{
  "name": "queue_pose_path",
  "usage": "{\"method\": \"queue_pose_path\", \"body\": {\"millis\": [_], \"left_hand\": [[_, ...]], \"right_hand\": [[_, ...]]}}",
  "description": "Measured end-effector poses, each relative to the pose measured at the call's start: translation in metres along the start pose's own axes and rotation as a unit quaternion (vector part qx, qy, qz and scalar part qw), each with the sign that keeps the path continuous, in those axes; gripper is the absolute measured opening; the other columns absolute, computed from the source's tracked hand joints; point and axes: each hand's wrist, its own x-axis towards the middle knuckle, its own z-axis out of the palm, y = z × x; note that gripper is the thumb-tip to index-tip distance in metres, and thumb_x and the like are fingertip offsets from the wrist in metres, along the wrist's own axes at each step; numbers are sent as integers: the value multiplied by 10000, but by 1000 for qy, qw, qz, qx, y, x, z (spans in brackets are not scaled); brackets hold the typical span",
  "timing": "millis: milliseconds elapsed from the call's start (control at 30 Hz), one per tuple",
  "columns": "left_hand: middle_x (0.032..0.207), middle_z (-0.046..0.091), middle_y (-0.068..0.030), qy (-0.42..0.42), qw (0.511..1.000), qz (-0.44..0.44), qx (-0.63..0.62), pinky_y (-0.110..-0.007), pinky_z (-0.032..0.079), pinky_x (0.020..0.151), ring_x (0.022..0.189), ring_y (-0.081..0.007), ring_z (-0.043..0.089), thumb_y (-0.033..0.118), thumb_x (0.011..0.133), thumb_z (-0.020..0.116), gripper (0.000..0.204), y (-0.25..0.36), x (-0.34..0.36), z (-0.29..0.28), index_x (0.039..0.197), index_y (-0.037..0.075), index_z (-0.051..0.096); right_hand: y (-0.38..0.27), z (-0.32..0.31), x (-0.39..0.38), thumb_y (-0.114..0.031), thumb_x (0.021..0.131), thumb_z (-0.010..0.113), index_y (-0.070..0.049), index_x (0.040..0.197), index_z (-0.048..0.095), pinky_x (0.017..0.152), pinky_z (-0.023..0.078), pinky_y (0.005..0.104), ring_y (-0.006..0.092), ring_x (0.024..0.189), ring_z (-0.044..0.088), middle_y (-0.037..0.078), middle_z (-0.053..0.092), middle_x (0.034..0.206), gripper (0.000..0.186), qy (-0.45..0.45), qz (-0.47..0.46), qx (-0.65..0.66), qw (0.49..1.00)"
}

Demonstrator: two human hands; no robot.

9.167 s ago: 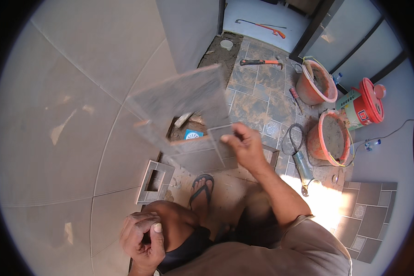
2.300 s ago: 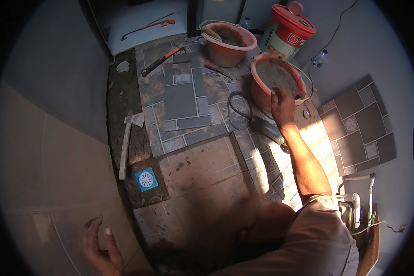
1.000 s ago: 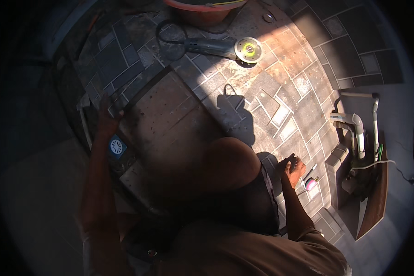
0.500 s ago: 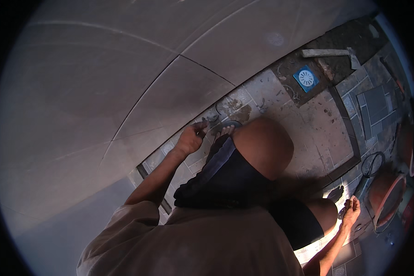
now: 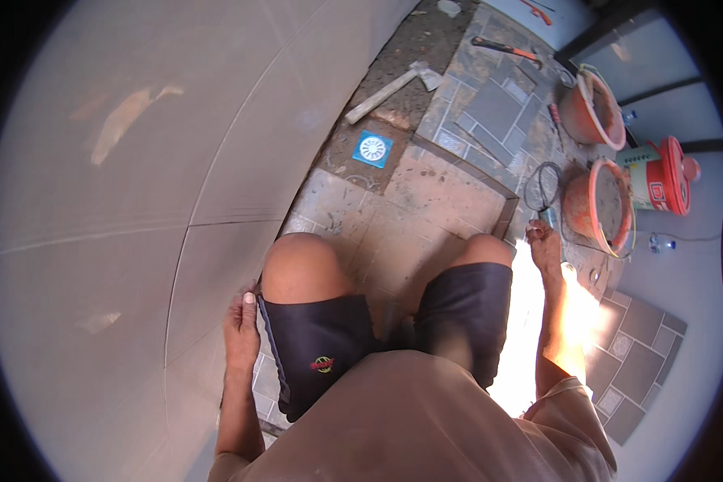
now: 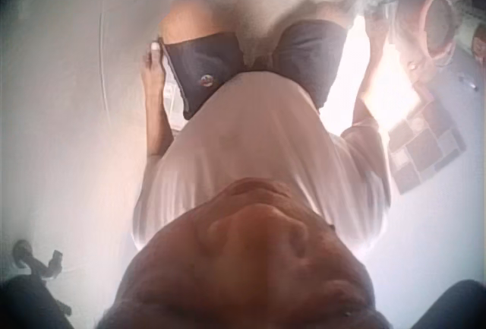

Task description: The person enters a room under renovation and kneels on the floor to install a floor drain. They use a trowel to scoop cement from a bucket and spread it into a hole in the floor, then place a metal drain cover into the cement and press it down to secure it.

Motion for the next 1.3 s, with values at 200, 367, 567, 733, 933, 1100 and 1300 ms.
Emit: {"method": "queue_pose_path", "body": {"millis": [200, 367, 567, 733, 933, 1100, 1300], "left_hand": [[1336, 649, -227, 154, 788, 559, 206, -491, 512, 1044, 1216, -401, 631, -55, 965, 615, 307, 193, -25, -40, 1266, -11, 654], [1430, 609, -183, 354, 579, 655, 332, -522, 394, 1179, 1388, -405, 540, -28, 1001, 598, 289, 250, -19, -64, 1270, 54, 665], [1530, 555, -132, 475, 499, 582, 433, -481, 96, 1307, 1447, -335, 501, 67, 1031, 579, 289, 265, 20, -43, 1295, 130, 675], [1566, 543, 30, 537, 492, 481, 488, -412, 17, 1301, 1467, -157, 478, 271, 1047, 609, 440, 274, 26, -33, 1484, 265, 561], [1648, 432, 6, 501, 475, 520, 503, -495, 82, 1277, 1513, -228, 407, 381, 1093, 473, 523, 283, 32, -26, 1593, 230, 440], [1640, 455, 6, 551, 434, 408, 585, -649, 47, 1228, 1535, -292, 375, 524, 1076, 346, 582, 285, 31, -14, 1543, 235, 538], [1675, 391, -69, 542, 408, 388, 623, -655, 67, 1225, 1555, -364, 318, 541, 1095, 250, 622, 293, 29, 0, 1599, 236, 451]], "right_hand": [[158, 25, -140, -10, 929, 549, -38, 865, 593, 568, 445, 308, 132, 603, 515, 35, 573, 705, 83, 117, 278, -14, 953], [211, 104, -256, 52, 899, 469, -70, 740, 519, 477, 363, 323, 157, 515, 395, 54, 462, 654, 207, 146, 279, 245, 917], [175, 78, -246, -90, 903, 618, 31, 920, 694, 747, 542, 435, 381, 809, 685, 245, 696, 856, 144, 139, 337, 66, 929], [115, -11, -169, -53, 940, 630, 34, 885, 681, 726, 534, 359, 196, 681, 628, 155, 705, 763, 115, 188, 280, 6, 941], [41, -54, -39, -122, 941, 608, 21, 1050, 726, 841, 548, 440, 416, 913, 723, 259, 740, 949, 215, 221, 189, 0, 957], [-21, -47, 67, -86, 943, 619, 1, 1138, 718, 928, 537, 453, 405, 1080, 702, 235, 738, 1083, 235, 115, 79, 30, 990], [-69, -64, 240, -43, 918, 609, 28, 1090, 712, 934, 522, 472, 425, 1098, 673, 228, 704, 1140, 212, 267, -104, 102, 953]]}}
